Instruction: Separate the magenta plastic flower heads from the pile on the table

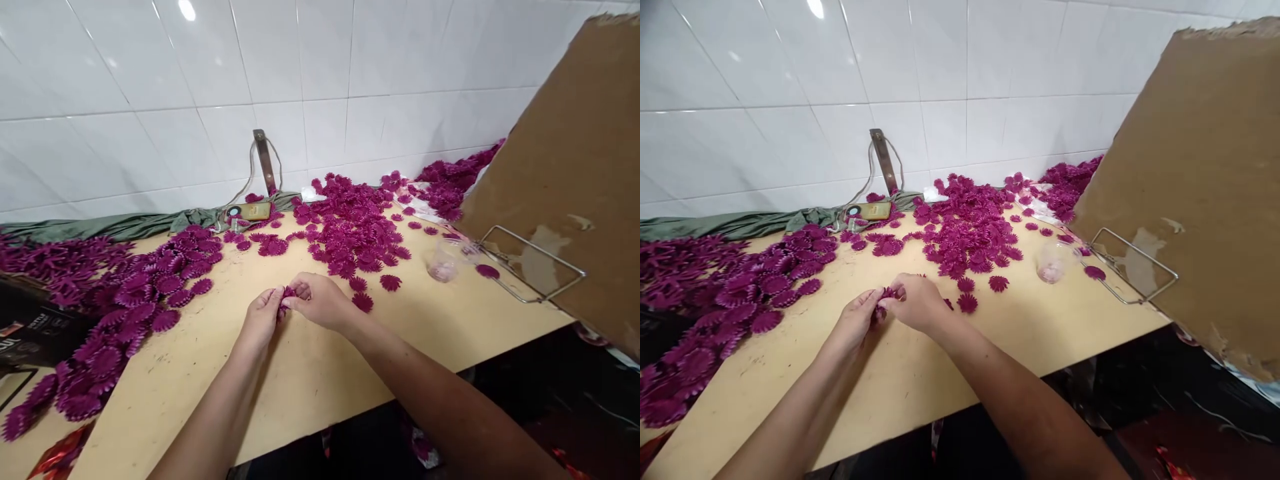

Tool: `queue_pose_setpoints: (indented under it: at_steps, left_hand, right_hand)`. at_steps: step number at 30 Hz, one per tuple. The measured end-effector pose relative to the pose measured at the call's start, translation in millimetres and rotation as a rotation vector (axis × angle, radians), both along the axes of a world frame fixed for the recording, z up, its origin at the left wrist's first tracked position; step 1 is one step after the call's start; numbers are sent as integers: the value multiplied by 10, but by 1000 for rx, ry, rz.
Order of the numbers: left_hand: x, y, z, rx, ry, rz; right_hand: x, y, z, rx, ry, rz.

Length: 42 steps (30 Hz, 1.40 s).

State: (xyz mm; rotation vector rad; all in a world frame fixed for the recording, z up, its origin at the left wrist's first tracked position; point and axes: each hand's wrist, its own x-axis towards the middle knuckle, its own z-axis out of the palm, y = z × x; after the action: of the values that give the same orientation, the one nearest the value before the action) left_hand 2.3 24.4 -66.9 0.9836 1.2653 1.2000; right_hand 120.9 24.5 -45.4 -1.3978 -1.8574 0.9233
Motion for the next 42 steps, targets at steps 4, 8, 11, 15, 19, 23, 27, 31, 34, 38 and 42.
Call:
queue_pose_setpoints:
  at_steps: [4,8,11,15,19,23,27,31,34,38,42]
  left_hand:
    - [16,-19,-34,6,1,-39]
    - [35,-50,-39,37,10,-96]
    - [59,-75,0,88,91,-141]
    - [79,-110,45,158,134,-160]
    - [32,-152,24,107,112,-137]
    - [-11,-145,8,10,27,-13]
    - [45,-108,18,27,-7,-19]
    - [76,-126,-4,-7,-37,-4]
    - [58,-163,-11,20,-9,-87]
    - [56,-166,30,138,89,-178]
    - [79,-147,78,169,109,-141]
  right_hand:
    - [19,5,-32,126,-39,-17]
    - [20,-24,-20,305,-216,-45]
    - [-4,-17,-16,306,-281,-141]
    - [61,149,38,228,-182,-313]
    - [348,376,151,128,-124,-550]
    - [486,299,226,244,-195,-509]
    - [228,7,197,119,-31,-99]
    - [-7,-84,84,99,52,27]
    - [5,-44,29,142,22,-46]
    - [60,16,30,191,-33,-198]
    - [34,161,41,148,40,-241]
